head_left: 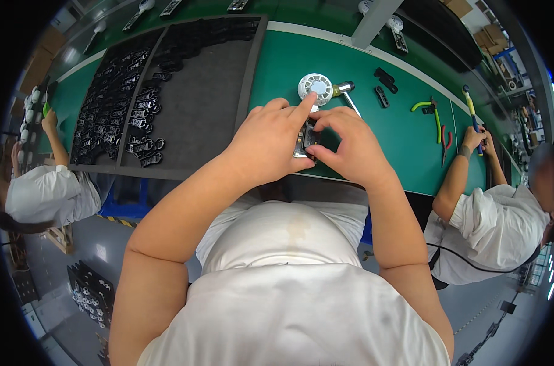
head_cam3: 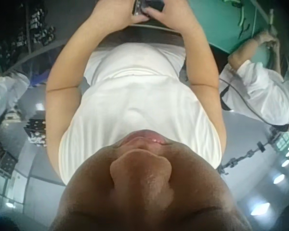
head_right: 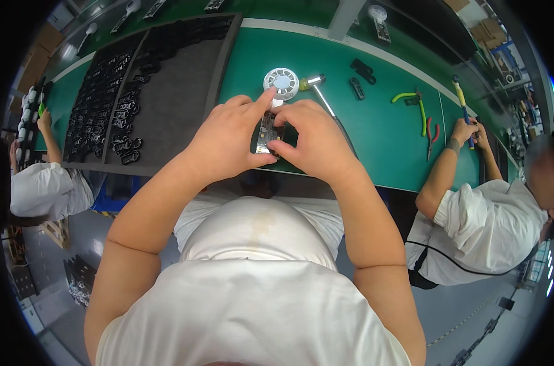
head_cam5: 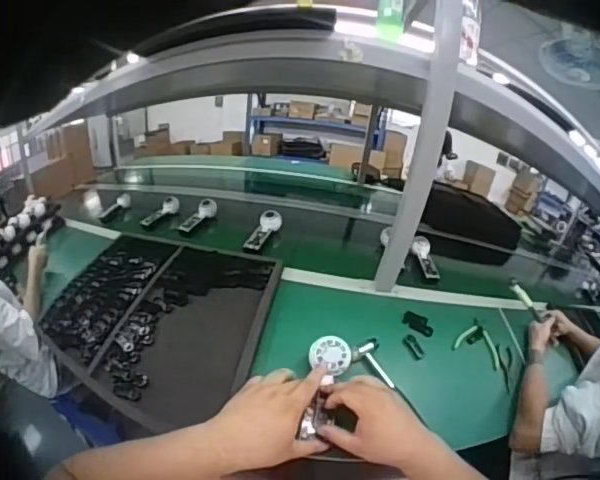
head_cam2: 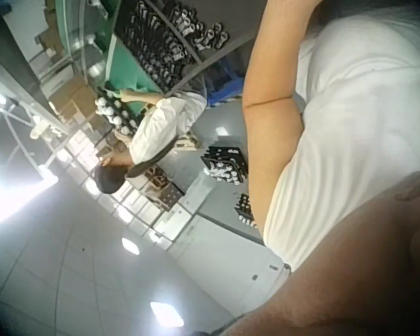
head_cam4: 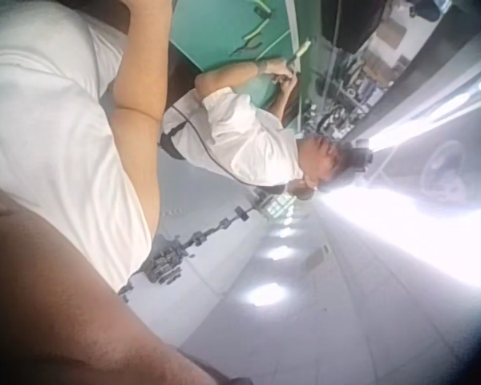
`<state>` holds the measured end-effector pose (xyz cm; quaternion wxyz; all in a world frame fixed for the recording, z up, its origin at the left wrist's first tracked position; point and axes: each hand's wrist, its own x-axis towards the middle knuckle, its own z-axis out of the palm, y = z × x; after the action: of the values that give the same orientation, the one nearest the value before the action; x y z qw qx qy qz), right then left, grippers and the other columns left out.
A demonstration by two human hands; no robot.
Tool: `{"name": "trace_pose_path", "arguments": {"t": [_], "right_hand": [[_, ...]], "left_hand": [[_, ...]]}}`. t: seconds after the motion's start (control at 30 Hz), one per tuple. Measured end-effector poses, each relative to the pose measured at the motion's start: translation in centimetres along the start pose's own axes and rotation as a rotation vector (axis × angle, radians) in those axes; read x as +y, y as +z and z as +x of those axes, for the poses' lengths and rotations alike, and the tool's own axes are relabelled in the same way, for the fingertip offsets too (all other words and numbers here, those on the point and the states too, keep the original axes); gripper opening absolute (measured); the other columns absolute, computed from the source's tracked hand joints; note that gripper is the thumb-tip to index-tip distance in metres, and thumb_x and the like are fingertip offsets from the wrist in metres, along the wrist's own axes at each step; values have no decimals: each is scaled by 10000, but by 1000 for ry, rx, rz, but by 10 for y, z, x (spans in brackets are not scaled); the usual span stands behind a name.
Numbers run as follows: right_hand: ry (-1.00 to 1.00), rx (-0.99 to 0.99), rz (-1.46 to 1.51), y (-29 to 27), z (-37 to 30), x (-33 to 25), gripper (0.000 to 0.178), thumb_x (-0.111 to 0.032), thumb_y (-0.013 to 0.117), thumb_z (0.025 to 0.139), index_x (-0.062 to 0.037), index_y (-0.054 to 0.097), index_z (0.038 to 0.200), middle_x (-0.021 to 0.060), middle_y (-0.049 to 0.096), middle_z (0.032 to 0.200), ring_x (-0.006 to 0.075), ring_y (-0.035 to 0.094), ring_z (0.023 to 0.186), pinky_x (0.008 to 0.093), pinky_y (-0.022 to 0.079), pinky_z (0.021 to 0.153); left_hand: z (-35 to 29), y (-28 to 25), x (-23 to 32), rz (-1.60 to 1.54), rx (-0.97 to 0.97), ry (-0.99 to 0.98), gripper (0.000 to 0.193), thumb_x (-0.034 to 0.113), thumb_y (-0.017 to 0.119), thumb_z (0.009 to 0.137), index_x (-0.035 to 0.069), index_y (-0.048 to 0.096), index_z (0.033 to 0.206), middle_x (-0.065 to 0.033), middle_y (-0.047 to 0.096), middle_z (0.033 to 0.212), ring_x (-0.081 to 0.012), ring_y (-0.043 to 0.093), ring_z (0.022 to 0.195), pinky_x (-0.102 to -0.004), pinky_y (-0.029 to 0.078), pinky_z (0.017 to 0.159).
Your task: Assemble electronic components by manually tapping parts into a circular base using a mallet.
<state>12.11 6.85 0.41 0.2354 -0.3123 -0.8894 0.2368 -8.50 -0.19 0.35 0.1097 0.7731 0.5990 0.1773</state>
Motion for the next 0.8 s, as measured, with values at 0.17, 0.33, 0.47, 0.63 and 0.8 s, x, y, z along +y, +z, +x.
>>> {"name": "trace_pose_path", "arguments": {"t": [0.17, 0.33, 0.47, 0.63, 0.8], "right_hand": [[-5, -16, -24, 0, 1, -3, 277, -101, 870, 794, -42, 751, 1037, 42, 780, 1239, 284, 651, 1111, 381, 544, 1004], [-31, -6, -34, 6, -2, 2, 295, -105, 863, 807, -34, 781, 1081, 48, 772, 1264, 291, 648, 1136, 390, 541, 1023], [-80, 29, -53, 12, -6, 9, 303, -109, 853, 819, -34, 793, 1106, 54, 749, 1324, 300, 642, 1174, 398, 537, 1044], [-197, 85, -125, 13, -14, 17, 318, -121, 834, 846, -41, 788, 1150, 69, 691, 1437, 317, 627, 1244, 409, 527, 1072], [-48, 229, -278, -3, -24, 16, 385, -153, 766, 924, -47, 733, 1292, 133, 638, 1478, 340, 626, 1267, 412, 522, 1073]], "left_hand": [[-3, 1, -1, -12, 10, 2, 1052, 252, 924, 774, 58, 379, 1652, -146, 717, 1305, -325, 609, 1288, -424, 487, 1072], [-6, 2, -3, -42, 27, 12, 1006, 233, 913, 780, 49, 409, 1630, -150, 705, 1326, -331, 605, 1291, -426, 492, 1074], [-16, 4, -1, -80, 80, 58, 915, 204, 893, 784, 40, 474, 1581, -146, 681, 1372, -338, 601, 1291, -427, 495, 1075], [-43, 22, 12, -93, 215, 199, 768, 176, 858, 795, 27, 565, 1489, -144, 636, 1437, -340, 592, 1292, -424, 499, 1068], [-51, 33, 16, 6, 210, 186, 681, 182, 832, 810, 13, 606, 1430, -139, 592, 1485, -328, 571, 1317, -415, 501, 1047]]}}
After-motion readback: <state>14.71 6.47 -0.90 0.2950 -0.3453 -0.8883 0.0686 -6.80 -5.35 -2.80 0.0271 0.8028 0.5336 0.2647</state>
